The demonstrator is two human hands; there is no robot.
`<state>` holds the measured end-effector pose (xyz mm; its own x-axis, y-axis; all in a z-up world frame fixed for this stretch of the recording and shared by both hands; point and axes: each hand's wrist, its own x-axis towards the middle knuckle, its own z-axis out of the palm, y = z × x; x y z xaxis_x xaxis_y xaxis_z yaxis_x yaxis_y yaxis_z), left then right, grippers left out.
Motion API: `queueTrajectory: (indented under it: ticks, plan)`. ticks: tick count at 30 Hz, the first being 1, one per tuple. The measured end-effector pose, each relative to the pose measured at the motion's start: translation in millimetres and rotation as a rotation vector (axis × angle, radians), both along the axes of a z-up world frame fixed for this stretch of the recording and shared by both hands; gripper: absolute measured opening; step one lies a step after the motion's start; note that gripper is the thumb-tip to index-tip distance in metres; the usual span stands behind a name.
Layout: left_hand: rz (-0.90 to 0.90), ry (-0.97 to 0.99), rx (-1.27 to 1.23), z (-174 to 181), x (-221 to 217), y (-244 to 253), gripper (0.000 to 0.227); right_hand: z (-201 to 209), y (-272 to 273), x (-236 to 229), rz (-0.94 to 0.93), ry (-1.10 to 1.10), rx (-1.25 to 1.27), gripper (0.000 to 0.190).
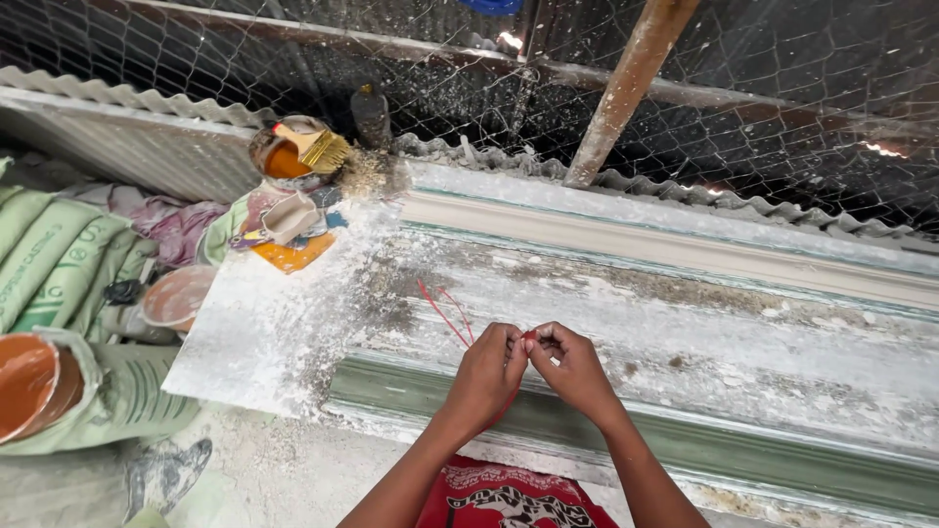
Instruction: Tying and bundling small red plastic wires or ties on a workbench.
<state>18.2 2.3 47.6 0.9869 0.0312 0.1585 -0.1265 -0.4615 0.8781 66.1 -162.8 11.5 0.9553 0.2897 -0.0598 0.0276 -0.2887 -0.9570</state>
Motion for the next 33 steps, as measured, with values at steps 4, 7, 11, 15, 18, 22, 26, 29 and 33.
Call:
queueTrajectory:
  ticks: [4,7,11,15,18,22,26,29,33]
  plan:
    - [0.019,0.022,0.015,-6.7,-3.9,-12.7,0.014,-4.6,-11.3,-0.9,0.039,0.008,-0.010,0.015]
    - [0.027,0.018,0.052,-11.9,-8.6,-27.0,0.014,-5.5,-23.4,-5.5,0.047,0.012,0.002,0.015]
    - [0.039,0.003,0.042,-9.2,-10.1,-43.6,0.014,-23.4,-41.7,-3.8,0.037,0.021,0.055,0.014]
    - [0.049,-0.003,0.036,-10.2,-9.6,-54.2,0.015,-31.0,-55.8,-0.7,0.038,0.046,0.102,0.014]
    - [0.055,-0.005,0.039,-15.6,-7.8,-62.0,0.015,-34.8,-63.6,1.3,0.048,0.040,0.104,0.014]
    - [0.084,-0.003,0.006,-22.8,-9.5,-79.3,0.014,-50.3,-75.7,1.8,0.058,0.030,0.101,0.012]
    - [0.132,0.009,0.003,-23.3,-14.5,-97.1,0.016,-69.8,-88.7,-0.2,0.071,-0.033,0.108,0.012]
    - [0.150,0.045,-0.029,-39.2,-17.1,-108.8,0.017,-85.5,-100.5,-2.5,0.072,-0.063,0.093,0.011]
    - [0.164,0.075,-0.092,-48.2,-19.8,-129.7,0.018,-79.8,-116.0,-11.6,0.063,-0.105,0.059,0.014]
